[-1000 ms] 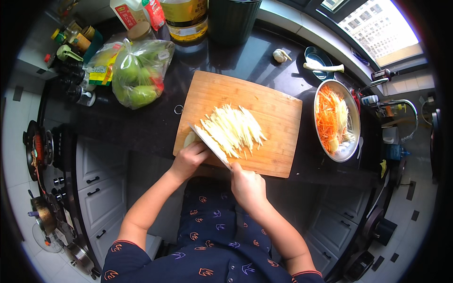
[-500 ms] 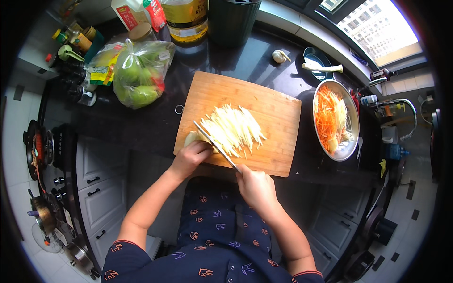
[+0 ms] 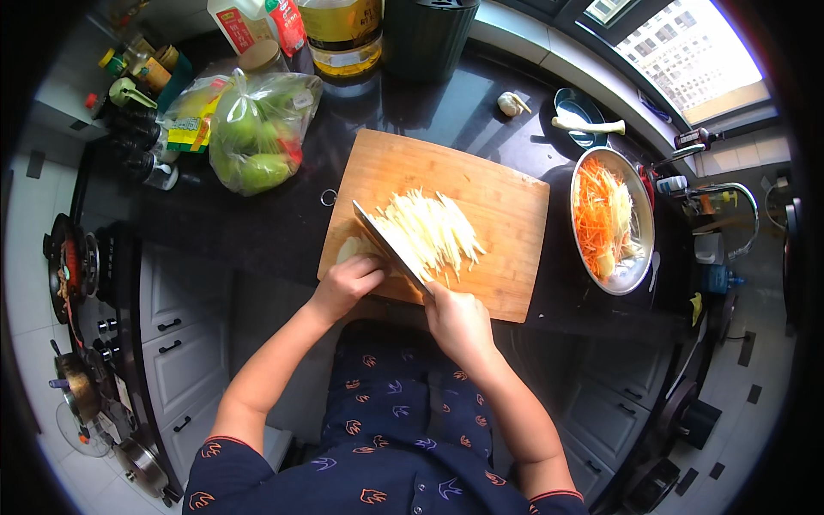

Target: The person slices a peeled potato into thin strips on a wooden cutting board using a large knife. The person holds the potato with their left hand and cuts with their right hand, creating a pile of julienned potato strips.

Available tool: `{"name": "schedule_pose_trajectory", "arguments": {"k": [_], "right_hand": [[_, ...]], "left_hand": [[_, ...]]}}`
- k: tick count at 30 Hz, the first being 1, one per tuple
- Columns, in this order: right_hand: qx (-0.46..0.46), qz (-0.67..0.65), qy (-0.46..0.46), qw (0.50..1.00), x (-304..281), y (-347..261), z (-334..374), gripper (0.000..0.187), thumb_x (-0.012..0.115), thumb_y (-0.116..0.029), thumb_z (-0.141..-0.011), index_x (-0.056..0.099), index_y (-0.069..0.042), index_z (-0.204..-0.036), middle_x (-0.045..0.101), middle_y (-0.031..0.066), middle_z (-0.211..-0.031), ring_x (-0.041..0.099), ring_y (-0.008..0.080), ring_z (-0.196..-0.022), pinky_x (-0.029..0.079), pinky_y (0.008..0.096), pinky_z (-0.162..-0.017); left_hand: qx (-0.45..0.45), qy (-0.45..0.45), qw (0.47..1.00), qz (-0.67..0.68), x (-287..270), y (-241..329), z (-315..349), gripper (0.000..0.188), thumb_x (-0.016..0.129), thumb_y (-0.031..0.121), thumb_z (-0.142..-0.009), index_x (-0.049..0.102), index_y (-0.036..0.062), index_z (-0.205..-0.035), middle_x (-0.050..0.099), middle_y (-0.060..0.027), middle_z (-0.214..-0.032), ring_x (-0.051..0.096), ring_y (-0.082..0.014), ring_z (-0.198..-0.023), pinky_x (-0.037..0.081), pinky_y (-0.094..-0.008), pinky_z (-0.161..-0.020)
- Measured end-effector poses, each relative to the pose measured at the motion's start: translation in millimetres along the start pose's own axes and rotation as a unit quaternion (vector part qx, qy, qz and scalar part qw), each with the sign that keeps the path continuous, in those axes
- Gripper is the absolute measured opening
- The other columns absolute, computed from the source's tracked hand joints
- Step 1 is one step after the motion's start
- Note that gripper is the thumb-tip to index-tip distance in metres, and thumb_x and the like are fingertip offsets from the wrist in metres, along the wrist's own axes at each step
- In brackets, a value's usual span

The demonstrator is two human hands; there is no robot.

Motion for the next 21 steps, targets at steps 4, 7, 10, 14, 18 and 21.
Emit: {"name": "schedule_pose_trajectory", "arguments": {"k": [4, 7, 10, 14, 18, 21], "right_hand": [[0.014, -0.007, -0.012, 1.000, -19.5, -7.6, 13.4, 0.013, 0.061, -0.018, -0.097, 0.067, -0.007, -0.101, 0.067, 0.0243, -0.073, 0.067, 0.0459, -0.073, 0.055, 0.0539, -0.067], [0.020, 0.020, -0.038, 0.999, -27.1, -8.4, 21.7, 0.013, 0.061, -0.018, -0.097, 0.068, -0.008, -0.103, 0.067, 0.0233, -0.072, 0.068, 0.0450, -0.072, 0.055, 0.0529, -0.067], [-0.006, 0.034, -0.041, 0.999, -23.8, -4.1, 27.5, 0.017, 0.058, -0.016, -0.097, 0.067, -0.009, -0.110, 0.067, 0.0236, -0.068, 0.069, 0.0436, -0.064, 0.056, 0.0540, -0.061], [0.023, 0.056, -0.038, 0.997, -3.4, -8.0, 20.1, 0.011, 0.060, -0.017, -0.097, 0.065, -0.008, -0.102, 0.066, 0.0242, -0.069, 0.067, 0.0459, -0.068, 0.055, 0.0543, -0.063], [0.019, 0.031, -0.018, 0.999, 12.3, -11.1, 0.7, 0.012, 0.060, -0.018, -0.098, 0.065, -0.007, -0.097, 0.067, 0.0254, -0.071, 0.067, 0.0468, -0.070, 0.055, 0.0559, -0.066], [0.020, -0.008, -0.019, 1.000, 2.6, -6.8, -9.3, 0.015, 0.061, -0.019, -0.097, 0.065, -0.005, -0.095, 0.068, 0.0256, -0.076, 0.068, 0.0469, -0.076, 0.055, 0.0555, -0.070]], "left_hand": [[0.016, 0.023, 0.999, -0.033, 3.7, -0.1, 3.2, 0.014, 0.068, 0.005, -0.078, 0.072, 0.0087, -0.090, 0.070, -0.0017, -0.095, 0.070, -0.0192, -0.090, 0.060, -0.0291, -0.069], [0.021, 0.030, 0.999, -0.035, 7.2, -2.2, 5.8, 0.013, 0.069, 0.005, -0.077, 0.073, 0.0089, -0.089, 0.070, -0.0016, -0.094, 0.069, -0.0186, -0.088, 0.059, -0.0288, -0.067], [0.022, 0.029, 0.998, -0.044, 7.1, -1.0, 6.3, 0.013, 0.069, 0.005, -0.076, 0.072, 0.0090, -0.089, 0.070, -0.0014, -0.093, 0.069, -0.0184, -0.087, 0.059, -0.0290, -0.066], [0.015, 0.028, 0.998, -0.049, 5.1, 0.7, 4.0, 0.013, 0.068, 0.005, -0.075, 0.072, 0.0091, -0.087, 0.070, -0.0014, -0.094, 0.069, -0.0191, -0.087, 0.059, -0.0295, -0.067], [0.002, 0.018, 0.999, -0.029, 1.2, 2.7, 1.9, 0.014, 0.067, 0.004, -0.075, 0.071, 0.0085, -0.088, 0.070, -0.0027, -0.095, 0.070, -0.0205, -0.088, 0.059, -0.0311, -0.071], [0.001, 0.028, 1.000, -0.008, -1.3, 4.1, -1.8, 0.015, 0.067, 0.004, -0.075, 0.070, 0.0073, -0.089, 0.070, -0.0043, -0.096, 0.070, -0.0217, -0.089, 0.060, -0.0320, -0.074]]}}
Point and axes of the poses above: each hand's wrist, its own z-axis away from the middle knuckle, its own x-axis out of the palm, y = z × x, the point moved 1 cm from there along -z, towards the middle knuckle
